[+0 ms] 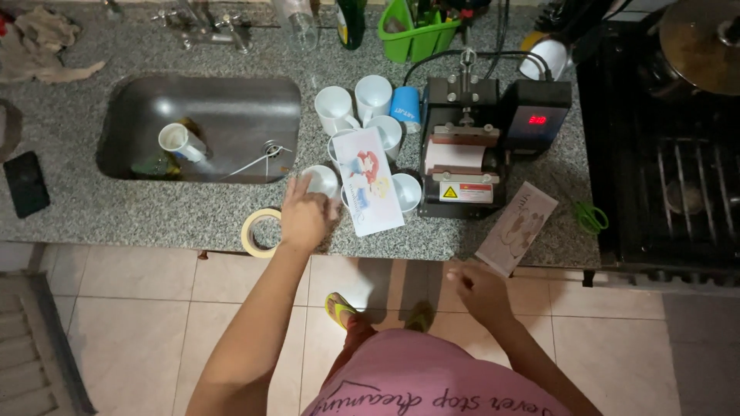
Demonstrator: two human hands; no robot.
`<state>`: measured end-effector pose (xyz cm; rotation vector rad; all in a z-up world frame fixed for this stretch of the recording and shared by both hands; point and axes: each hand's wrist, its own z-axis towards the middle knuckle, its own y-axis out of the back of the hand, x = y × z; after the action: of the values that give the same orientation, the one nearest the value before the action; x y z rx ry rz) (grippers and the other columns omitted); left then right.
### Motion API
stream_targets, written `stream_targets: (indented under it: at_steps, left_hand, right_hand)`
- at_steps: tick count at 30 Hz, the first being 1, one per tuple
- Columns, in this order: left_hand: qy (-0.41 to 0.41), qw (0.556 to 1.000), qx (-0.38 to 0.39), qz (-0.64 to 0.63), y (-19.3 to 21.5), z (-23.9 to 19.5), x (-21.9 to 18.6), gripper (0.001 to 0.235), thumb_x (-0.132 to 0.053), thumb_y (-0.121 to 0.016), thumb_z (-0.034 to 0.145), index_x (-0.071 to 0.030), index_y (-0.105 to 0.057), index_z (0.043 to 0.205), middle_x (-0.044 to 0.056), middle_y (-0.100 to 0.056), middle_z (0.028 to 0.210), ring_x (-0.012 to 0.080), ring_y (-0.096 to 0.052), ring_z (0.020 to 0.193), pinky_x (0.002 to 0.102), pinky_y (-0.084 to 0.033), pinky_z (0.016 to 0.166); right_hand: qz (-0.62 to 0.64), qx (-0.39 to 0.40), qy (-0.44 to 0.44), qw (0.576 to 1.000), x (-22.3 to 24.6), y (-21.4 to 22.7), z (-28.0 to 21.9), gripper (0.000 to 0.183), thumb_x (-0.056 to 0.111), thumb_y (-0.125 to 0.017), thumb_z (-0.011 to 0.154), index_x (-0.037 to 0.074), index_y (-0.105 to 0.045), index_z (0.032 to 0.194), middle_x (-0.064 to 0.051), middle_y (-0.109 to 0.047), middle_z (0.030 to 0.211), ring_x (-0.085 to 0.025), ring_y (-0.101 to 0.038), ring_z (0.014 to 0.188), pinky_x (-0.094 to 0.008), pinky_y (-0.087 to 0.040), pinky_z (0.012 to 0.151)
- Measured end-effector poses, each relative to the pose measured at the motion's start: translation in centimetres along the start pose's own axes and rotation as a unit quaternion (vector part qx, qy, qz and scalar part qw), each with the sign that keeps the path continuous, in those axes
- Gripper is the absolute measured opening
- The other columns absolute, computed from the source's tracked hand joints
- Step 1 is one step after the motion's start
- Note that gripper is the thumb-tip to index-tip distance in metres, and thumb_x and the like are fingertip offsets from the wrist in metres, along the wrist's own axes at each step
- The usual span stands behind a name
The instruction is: The person cuts printed images from paper using scissors, then wraps a blue transfer sheet around a white mug and places it into a heat press machine. They repeat the cutting process with another printed image. The person handles paper, scissors, tape, mugs, and a heat press.
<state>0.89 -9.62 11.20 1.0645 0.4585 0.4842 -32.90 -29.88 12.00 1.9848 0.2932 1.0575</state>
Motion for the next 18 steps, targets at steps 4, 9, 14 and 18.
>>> stream_targets:
  at_steps: [4,9,14,18]
  left_hand:
    - [0.034,0.999,0.009,0.0,2.1,-1.5,1.3,0.012,-0.02,-0.074,0.082,-0.009,-0.078,0.087,0.015,-0.079,0.091,0.0247,-0.07,0.12,0.044,-0.034,0.123]
    - [0.175,0.899,-0.014,-0.402,13.5,-4.3,-4.2,0.02,-0.013,-0.063,0.1,-0.001,-0.077,0.108,0.023,-0.076,0.11,0.0416,-0.06,0.127,0.057,-0.039,0.116]
    - [0.078,0.84,0.027,-0.536,16.4,-6.5,-11.0,0.022,-0.014,-0.06,0.101,-0.002,-0.074,0.111,0.019,-0.075,0.116,0.0352,-0.065,0.124,0.058,-0.039,0.119]
    - [0.031,0.835,0.069,-0.545,17.4,-7.3,-13.6,0.031,-0.021,-0.054,0.104,-0.004,-0.067,0.127,0.016,-0.067,0.137,0.0376,-0.053,0.141,0.053,-0.035,0.124]
  right_hand:
    - [0.107,0.055,-0.057,0.991,1.7,0.0,-0.5,0.028,0.037,-0.064,0.097,0.018,-0.081,0.106,-0.008,-0.079,0.089,-0.023,-0.075,0.083,-0.038,-0.059,0.081]
    - [0.463,0.113,-0.012,0.879,5.9,0.5,-0.7,0.036,0.012,-0.075,0.09,-0.002,-0.074,0.123,-0.029,-0.08,0.105,-0.032,-0.079,0.093,-0.045,-0.066,0.083]
    - [0.658,0.242,0.182,0.689,10.9,2.7,-0.3,0.082,0.007,-0.068,0.092,0.013,-0.021,0.16,-0.023,-0.036,0.157,-0.046,-0.051,0.133,-0.061,-0.06,0.089]
    - [0.51,0.159,0.219,0.817,12.0,6.4,-1.1,0.089,0.017,-0.086,0.075,0.015,-0.036,0.149,-0.015,-0.043,0.146,-0.029,-0.048,0.13,-0.041,-0.051,0.103]
